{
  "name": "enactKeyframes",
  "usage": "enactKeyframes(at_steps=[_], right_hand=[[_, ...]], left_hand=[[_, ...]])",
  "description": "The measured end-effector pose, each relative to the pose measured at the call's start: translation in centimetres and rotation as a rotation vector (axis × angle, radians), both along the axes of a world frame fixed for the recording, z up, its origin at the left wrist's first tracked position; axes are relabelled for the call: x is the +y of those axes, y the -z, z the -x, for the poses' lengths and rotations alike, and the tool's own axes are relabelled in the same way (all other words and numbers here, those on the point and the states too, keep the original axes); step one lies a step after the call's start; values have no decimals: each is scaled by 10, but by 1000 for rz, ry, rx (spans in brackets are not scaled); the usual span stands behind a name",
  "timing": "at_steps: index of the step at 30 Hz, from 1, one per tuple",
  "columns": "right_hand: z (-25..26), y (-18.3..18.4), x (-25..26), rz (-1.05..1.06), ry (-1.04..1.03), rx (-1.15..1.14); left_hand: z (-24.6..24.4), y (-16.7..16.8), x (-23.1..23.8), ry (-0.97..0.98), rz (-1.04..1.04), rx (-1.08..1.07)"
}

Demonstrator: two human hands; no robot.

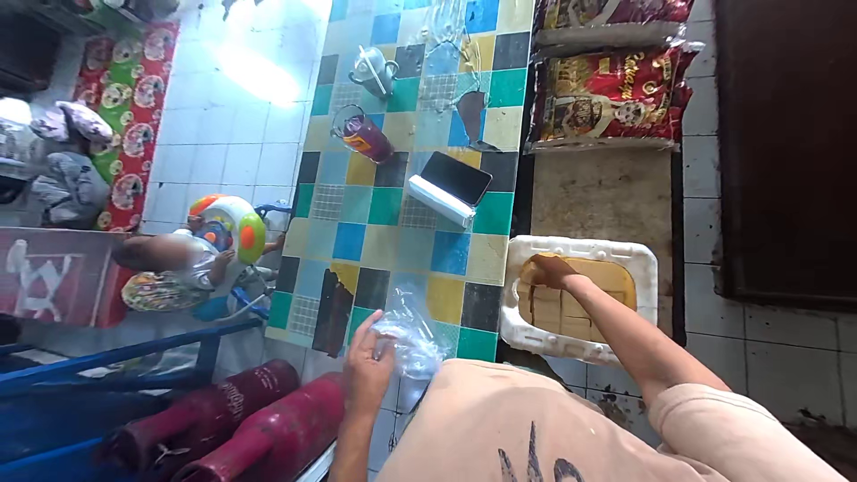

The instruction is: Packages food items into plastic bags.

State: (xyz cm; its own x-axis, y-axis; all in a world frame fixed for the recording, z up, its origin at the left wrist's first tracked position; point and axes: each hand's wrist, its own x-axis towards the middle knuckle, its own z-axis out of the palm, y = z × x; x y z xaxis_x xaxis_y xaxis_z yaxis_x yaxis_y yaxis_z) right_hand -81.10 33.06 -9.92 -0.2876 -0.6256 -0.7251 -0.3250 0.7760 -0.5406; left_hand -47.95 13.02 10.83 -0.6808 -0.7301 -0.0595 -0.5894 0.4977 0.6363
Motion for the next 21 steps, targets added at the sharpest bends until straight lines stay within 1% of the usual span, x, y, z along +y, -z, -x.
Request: enactKeyframes(at_steps=[2, 3, 5, 7, 9, 12, 15, 16, 18, 21], right_hand=[[-1, -3, 1, -18, -3, 2], [-2, -6, 2, -29, 8, 9], [-7, -17, 9, -34, 97, 36], [-15, -27, 26, 18, 263, 65], [-26, -32, 49, 106, 498, 49], [-46, -33, 78, 263, 898, -91], [-56, -44, 87, 336, 1271, -342], [-56, -46, 89, 342, 1353, -412], [-55, -47, 92, 360, 1451, -511], [-57, -56, 97, 446, 1492, -681]], left_hand=[[14, 4, 1, 90, 16, -26], [22, 5, 2, 136, 4, -71], [41, 6, 3, 219, -16, -179], [62, 6, 5, 273, -30, -277], [84, 3, 7, 316, -67, -413], [108, 8, 10, 416, -74, -535], [124, 15, 17, 513, -83, -551], [127, 19, 20, 542, -94, -542], [130, 25, 24, 589, -121, -527], [135, 27, 28, 618, -157, -550]])
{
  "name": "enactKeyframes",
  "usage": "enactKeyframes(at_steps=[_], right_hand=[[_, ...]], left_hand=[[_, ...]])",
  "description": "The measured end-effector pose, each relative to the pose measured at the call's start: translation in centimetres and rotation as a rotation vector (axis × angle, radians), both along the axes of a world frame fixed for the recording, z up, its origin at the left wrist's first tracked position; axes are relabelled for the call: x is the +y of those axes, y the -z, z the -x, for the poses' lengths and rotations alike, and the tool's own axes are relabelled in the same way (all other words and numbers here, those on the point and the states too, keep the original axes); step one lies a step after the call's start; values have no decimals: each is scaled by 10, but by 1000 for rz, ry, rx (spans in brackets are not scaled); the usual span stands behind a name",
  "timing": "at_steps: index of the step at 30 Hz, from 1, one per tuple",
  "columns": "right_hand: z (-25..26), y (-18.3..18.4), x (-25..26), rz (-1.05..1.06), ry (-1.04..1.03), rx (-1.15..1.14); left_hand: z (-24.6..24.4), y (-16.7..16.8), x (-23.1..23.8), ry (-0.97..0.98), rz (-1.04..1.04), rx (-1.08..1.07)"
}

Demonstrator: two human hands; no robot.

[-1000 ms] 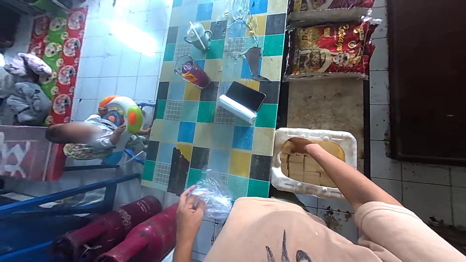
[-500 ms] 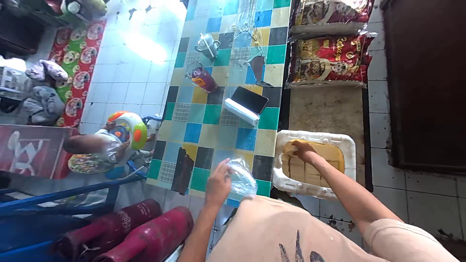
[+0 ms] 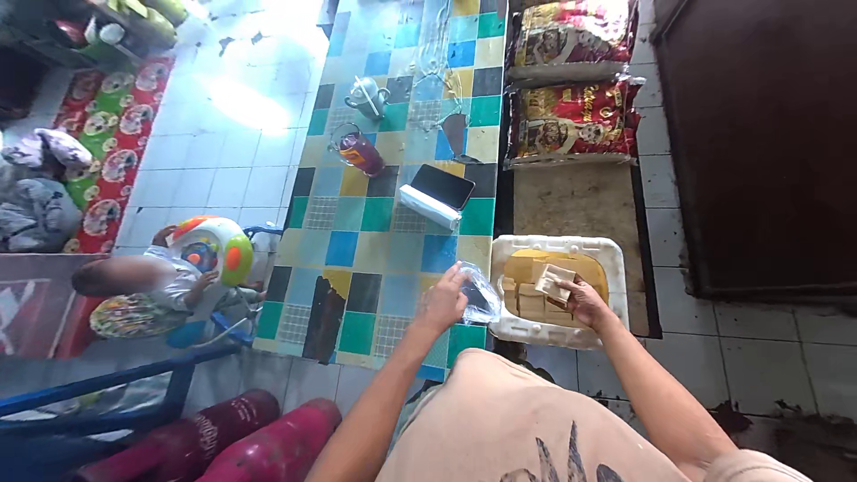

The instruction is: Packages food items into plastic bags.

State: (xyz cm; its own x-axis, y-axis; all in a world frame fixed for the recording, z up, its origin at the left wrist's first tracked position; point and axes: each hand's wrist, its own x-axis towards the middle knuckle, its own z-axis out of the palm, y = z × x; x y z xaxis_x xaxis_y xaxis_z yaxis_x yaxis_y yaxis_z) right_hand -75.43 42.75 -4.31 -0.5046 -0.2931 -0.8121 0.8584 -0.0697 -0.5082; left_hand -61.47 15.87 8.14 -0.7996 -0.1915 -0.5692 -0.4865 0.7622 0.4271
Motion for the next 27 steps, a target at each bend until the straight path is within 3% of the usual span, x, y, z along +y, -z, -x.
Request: enactKeyframes(at_steps=[3, 7, 9, 12, 15, 17, 22, 25, 27], right_hand=[[-9, -23, 1, 172, 14, -19], [-27, -81, -25, 336, -91, 93], [-36, -97, -45, 395, -234, 275], [-43, -92, -72, 394, -518, 704], [-43, -77, -81, 223, -763, 1104], [-43, -78, -82, 90, -916, 1224], [-48, -109, -113, -150, -1474, 1159], [-56, -97, -122, -155, -1450, 1146], [-56, -95, -124, -172, -1419, 1102]], left_hand=[[5, -4, 3, 7, -14, -13], [9, -8, 7, 71, -9, -38], [9, -11, 9, 124, -37, -68], [8, -18, 9, 147, -142, -81], [4, -16, -1, 124, -212, -56], [-1, -11, -5, 103, -265, -45], [-2, -9, 5, 88, -325, 51], [-3, -16, 7, 124, -370, 177], [-13, -22, 5, -28, -456, 325]])
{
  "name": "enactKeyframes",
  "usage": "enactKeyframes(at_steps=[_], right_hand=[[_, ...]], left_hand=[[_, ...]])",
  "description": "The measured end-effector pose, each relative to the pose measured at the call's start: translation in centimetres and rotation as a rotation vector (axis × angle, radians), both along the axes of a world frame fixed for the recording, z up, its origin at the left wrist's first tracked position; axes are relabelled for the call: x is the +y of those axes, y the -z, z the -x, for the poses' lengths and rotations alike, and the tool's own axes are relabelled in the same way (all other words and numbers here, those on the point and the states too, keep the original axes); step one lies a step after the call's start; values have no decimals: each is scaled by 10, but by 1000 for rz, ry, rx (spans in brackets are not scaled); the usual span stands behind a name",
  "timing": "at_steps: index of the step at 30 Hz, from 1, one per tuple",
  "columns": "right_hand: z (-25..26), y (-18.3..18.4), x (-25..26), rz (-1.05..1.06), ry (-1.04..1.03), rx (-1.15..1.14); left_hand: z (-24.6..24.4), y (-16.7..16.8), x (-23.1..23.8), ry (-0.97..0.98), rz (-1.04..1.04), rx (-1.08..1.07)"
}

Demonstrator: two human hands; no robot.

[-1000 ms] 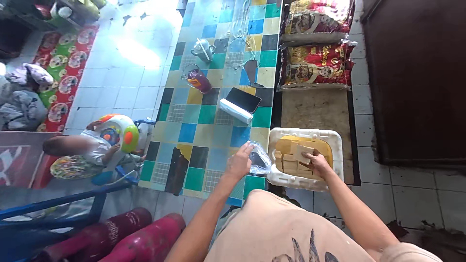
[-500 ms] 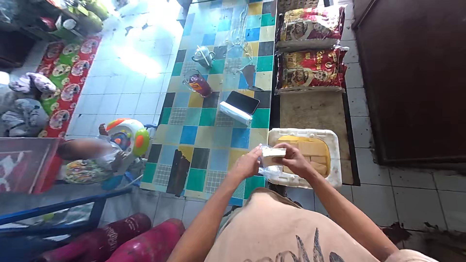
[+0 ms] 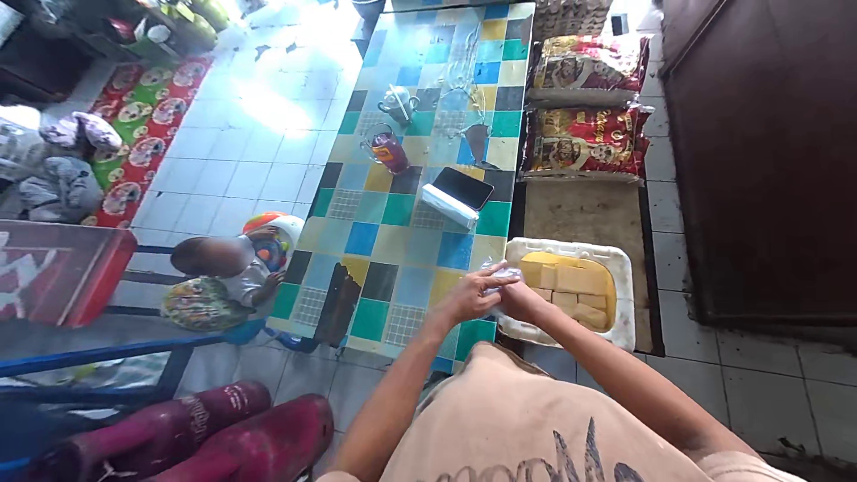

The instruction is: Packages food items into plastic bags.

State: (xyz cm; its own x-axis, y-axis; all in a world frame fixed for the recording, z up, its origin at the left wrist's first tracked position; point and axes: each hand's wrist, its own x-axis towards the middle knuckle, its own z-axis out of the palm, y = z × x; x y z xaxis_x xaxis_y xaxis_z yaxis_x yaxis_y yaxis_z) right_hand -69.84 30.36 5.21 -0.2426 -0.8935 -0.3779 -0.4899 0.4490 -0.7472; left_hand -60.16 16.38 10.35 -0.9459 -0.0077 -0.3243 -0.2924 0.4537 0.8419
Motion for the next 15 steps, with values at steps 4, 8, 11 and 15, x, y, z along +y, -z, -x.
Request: enactKeyframes(at_steps=[4, 8, 11, 15], right_hand=[[5, -5, 8, 159, 87, -37], [4, -14, 5, 195, 174, -150], [0, -20, 2, 209, 237, -158], [-3, -18, -1, 285, 258, -131]], left_hand=[[-24, 21, -11, -708, -172, -71], [-42, 40, 5, -888, -568, -465], [-50, 44, 13, -980, -816, -338], [-59, 35, 3, -975, -951, -336]])
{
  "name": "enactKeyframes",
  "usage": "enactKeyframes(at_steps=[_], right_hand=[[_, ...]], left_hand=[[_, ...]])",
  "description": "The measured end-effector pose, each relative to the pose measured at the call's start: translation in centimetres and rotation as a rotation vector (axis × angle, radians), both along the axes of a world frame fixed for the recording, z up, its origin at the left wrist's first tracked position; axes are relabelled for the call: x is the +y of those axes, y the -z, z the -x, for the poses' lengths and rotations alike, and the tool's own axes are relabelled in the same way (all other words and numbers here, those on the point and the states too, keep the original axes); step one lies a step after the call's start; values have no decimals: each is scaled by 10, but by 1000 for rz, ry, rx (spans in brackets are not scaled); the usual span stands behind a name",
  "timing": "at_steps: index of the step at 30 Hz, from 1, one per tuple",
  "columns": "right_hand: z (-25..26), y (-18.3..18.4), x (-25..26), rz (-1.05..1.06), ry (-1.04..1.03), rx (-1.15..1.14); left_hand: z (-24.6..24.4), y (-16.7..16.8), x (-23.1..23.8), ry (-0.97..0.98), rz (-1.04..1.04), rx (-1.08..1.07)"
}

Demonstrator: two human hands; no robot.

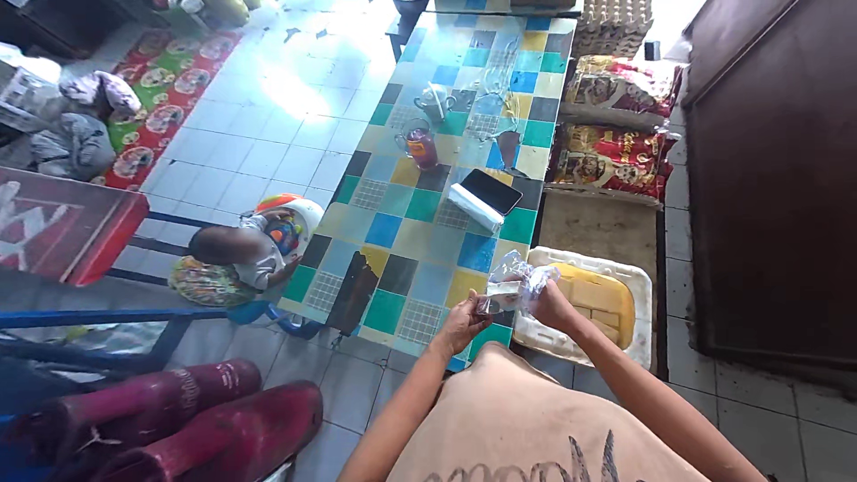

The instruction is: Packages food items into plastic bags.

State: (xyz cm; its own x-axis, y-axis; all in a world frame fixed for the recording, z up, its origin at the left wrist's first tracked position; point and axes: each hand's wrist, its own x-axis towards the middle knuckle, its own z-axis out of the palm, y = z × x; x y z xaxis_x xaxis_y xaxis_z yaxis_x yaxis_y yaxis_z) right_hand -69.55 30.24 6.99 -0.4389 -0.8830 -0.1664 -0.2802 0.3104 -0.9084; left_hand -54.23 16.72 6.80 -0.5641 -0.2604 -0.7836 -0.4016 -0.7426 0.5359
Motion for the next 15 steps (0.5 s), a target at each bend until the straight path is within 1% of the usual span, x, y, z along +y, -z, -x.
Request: enactKeyframes(at_steps=[2, 5, 8, 10, 13, 15], right_hand=[[-3, -1, -2, 3, -6, 8], [-10, -4, -6, 16, 40, 5], [-14, -3, -7, 76, 91, -40], [-14, -1, -9, 89, 57, -76], [-13, 1, -12, 66, -35, -135], [-11, 1, -15, 28, -116, -157]], left_hand=[[-2, -5, -6, 30, -24, 15], [-4, -3, -11, 13, -4, 24], [-10, 4, -17, 113, 54, -25], [-10, 4, -21, 140, 56, -7], [3, 1, -31, 7, -26, 35], [12, 4, -36, 39, -61, 27]])
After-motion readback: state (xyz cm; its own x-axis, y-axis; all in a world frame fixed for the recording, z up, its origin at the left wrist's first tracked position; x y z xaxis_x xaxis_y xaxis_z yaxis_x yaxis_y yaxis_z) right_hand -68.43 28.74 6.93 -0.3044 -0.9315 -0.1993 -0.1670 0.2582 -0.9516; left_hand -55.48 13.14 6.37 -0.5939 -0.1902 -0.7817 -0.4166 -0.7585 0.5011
